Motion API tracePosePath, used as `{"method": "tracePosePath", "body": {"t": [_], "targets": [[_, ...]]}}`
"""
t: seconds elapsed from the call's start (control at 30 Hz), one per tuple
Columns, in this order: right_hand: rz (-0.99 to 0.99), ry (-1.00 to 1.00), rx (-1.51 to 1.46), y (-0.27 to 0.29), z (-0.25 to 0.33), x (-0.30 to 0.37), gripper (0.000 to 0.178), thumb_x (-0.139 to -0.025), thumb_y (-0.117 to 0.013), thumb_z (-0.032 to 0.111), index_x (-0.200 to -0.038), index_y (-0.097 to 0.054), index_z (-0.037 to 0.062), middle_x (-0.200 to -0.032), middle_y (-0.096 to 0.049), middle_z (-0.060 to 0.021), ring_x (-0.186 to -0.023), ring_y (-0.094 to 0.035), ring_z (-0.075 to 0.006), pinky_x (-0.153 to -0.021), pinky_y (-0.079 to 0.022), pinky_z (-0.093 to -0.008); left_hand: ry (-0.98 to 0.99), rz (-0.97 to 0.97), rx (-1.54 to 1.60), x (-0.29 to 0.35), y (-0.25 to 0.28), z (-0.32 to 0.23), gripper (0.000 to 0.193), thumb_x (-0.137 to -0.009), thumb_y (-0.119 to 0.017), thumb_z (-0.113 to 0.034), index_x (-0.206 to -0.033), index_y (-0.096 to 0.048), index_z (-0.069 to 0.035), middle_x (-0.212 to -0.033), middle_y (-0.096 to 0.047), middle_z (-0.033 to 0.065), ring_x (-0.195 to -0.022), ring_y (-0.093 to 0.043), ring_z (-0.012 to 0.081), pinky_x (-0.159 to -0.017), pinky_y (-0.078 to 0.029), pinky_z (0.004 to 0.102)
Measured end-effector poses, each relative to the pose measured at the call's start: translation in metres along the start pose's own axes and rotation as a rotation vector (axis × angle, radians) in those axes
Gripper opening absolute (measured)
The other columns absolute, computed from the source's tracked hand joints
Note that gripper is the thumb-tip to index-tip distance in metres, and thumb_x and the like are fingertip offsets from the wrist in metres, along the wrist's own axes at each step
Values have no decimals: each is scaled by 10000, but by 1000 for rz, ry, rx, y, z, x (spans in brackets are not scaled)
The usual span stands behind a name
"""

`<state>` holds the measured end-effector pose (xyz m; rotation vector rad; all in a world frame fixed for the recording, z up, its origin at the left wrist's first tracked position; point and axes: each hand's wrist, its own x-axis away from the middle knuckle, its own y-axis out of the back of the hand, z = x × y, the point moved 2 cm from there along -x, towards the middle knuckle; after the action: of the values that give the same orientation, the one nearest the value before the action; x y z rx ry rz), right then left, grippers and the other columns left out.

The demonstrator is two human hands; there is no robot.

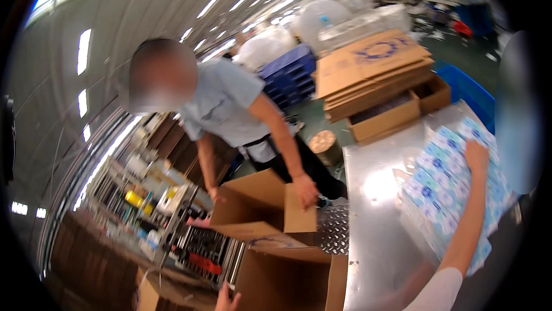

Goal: The person packs packages of tissues into cardboard boxes on a metal table. They place the tissue packs into the boxes, fold the flaps, and seal them using a tape dispenser. Other workers are visible in the background performing similar tasks.

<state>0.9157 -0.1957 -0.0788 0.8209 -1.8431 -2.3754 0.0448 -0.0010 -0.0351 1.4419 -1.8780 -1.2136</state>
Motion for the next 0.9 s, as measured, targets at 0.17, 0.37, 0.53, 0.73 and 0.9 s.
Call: {"method": "tracePosePath", "body": {"t": [0.17,0.37,0.53,0.73,0.9], "targets": [[8,83,-36,-24,31,9,528,-965,-296,352,-808,-658,1,-811,-656,-198,-760,-620,-359,-923,-329,-501,-422,70,-18,-25,5,-144,424,-805,-648,-119,-1194,-502,-33,-1188,-506,202,-1117,-482,366,-966,-396,412],[530,519,-324,23,148,97,489,-918,-389,343,-762,-652,-39,-828,-631,-248,-819,-595,-420,-782,-427,-499,-955,536,-72,-22,-75,-240,677,-711,-734,-157,-1315,-426,-145,-1413,-287,187,-1327,-245,387,-1026,-261,592],[862,1171,-397,126,220,241,346,-881,-467,316,-818,-680,51,-831,-648,-190,-837,-601,-388,-833,-440,-465,-1227,913,-106,12,-105,-325,882,-650,-779,-342,-1396,-321,-233,-1497,-132,189,-1384,-80,397,-990,-113,711],[232,269,-945,196,76,257,234,-909,-503,153,-1079,-605,27,-1073,-603,-120,-1016,-563,-256,-972,-375,-358,-1127,648,200,57,-130,-301,873,-677,-730,-449,-1408,-304,-234,-1501,-96,206,-1380,-50,428,-994,-90,705],[522,-754,-2141,137,-38,388,491,-953,-439,359,-1326,-412,41,-1310,-462,-89,-1153,-474,-226,-973,-384,-361,-228,1008,787,-39,-184,-322,882,-801,-654,-416,-1444,-147,-90,-1458,-228,193,-1345,-244,306,-1079,-224,462]]}}
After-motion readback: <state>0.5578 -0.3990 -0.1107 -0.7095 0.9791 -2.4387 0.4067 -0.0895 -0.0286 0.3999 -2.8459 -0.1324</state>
